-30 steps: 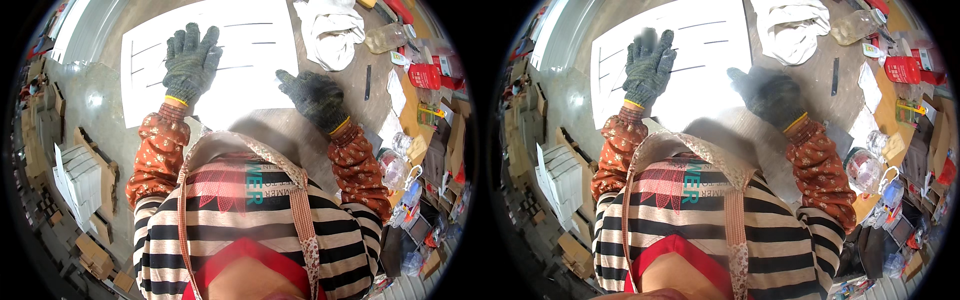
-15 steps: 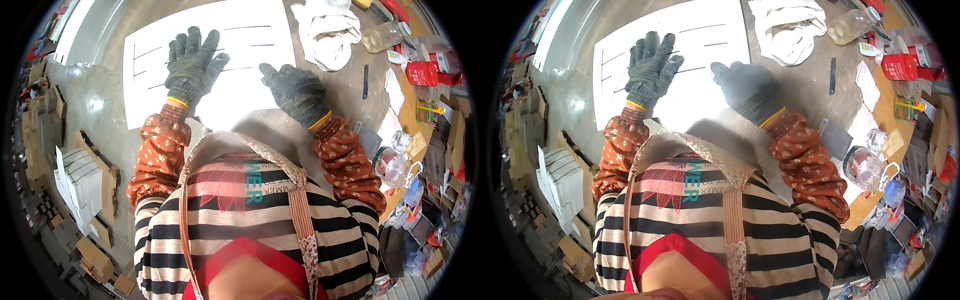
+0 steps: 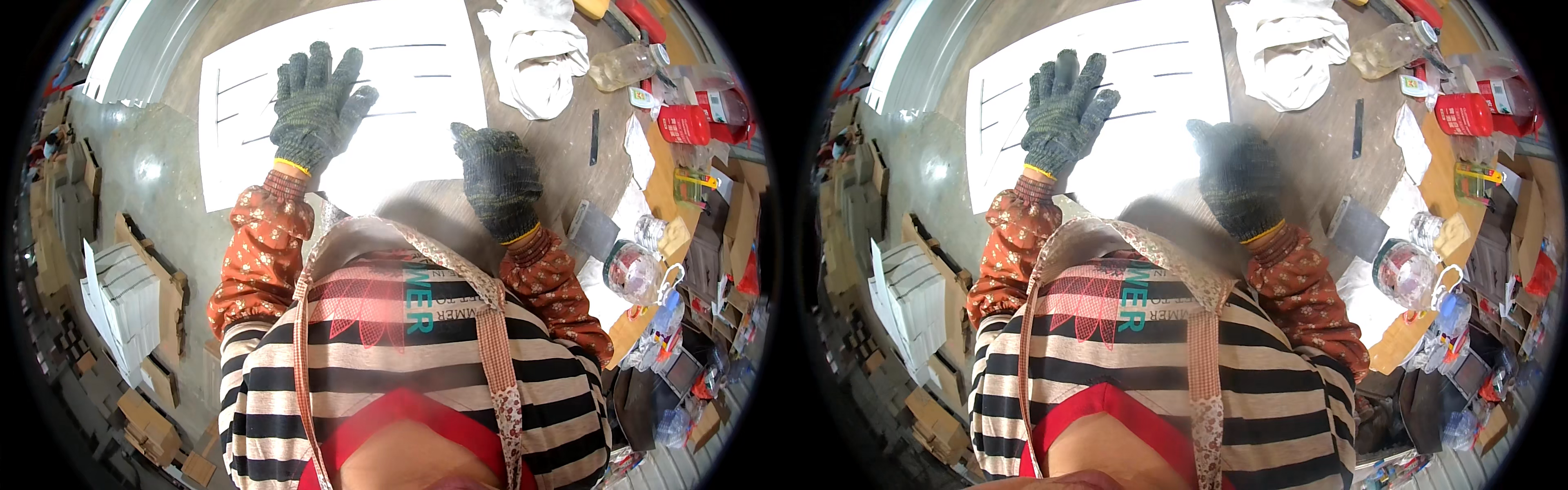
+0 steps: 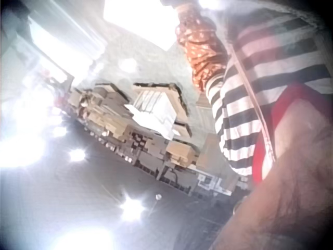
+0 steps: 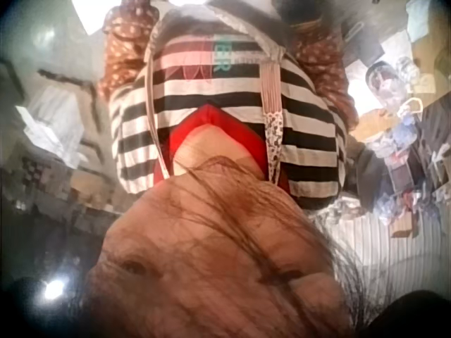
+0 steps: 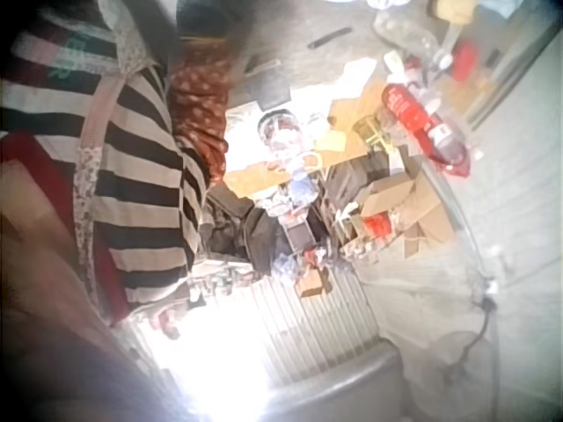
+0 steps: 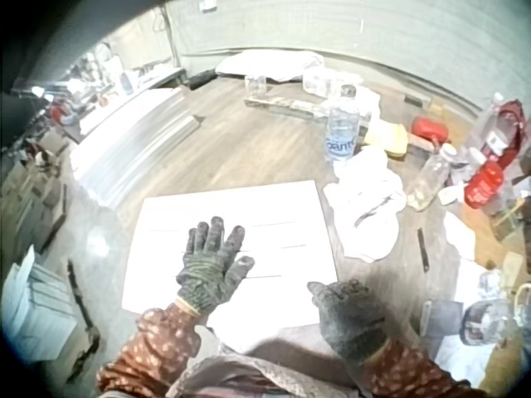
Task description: The person traces the recessed pattern on a white decorative panel by hand, picks up the panel to check the edges, and then wipes the surface with a white cloth.
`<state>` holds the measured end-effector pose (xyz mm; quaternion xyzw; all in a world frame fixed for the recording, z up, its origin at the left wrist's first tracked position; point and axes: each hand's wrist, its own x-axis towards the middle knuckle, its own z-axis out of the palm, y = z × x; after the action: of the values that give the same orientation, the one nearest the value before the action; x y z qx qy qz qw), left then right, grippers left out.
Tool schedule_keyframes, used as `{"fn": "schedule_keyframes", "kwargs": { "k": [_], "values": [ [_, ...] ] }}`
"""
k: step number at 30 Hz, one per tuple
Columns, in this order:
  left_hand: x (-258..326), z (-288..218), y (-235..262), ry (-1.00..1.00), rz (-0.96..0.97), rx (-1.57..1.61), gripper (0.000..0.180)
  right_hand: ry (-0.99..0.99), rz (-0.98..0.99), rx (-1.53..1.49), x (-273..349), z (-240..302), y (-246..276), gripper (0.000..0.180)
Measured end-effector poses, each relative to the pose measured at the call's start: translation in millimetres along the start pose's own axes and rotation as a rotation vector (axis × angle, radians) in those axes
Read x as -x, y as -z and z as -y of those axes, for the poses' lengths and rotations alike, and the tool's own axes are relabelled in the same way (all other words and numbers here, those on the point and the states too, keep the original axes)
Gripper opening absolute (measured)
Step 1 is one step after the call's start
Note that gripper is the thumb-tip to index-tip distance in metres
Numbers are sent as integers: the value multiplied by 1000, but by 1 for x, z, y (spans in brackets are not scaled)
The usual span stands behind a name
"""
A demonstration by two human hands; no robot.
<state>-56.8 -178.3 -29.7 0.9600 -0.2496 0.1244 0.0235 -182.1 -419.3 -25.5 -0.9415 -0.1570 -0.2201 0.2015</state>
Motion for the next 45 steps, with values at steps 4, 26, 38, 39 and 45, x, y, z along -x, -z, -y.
{"fn": "schedule_keyframes", "kwargs": {
  "k": [4,26,38,39,45],
  "values": [
    [0,5,-9,-51,-45,-20,64,-190,180,-11,-1,6,-2,32],
    [2,-1,0,21,77,24,59,-135,121,-33,-13,2,12,29],
    [29,-61,32,-356,155,322,53,-467,231,445,67,-29,105,57],
    [32,-62,36,-344,147,339,52,-488,290,480,78,-31,112,62],
    [51,-51,5,-452,-132,320,51,-565,644,332,101,-49,135,79]
  ]
}}
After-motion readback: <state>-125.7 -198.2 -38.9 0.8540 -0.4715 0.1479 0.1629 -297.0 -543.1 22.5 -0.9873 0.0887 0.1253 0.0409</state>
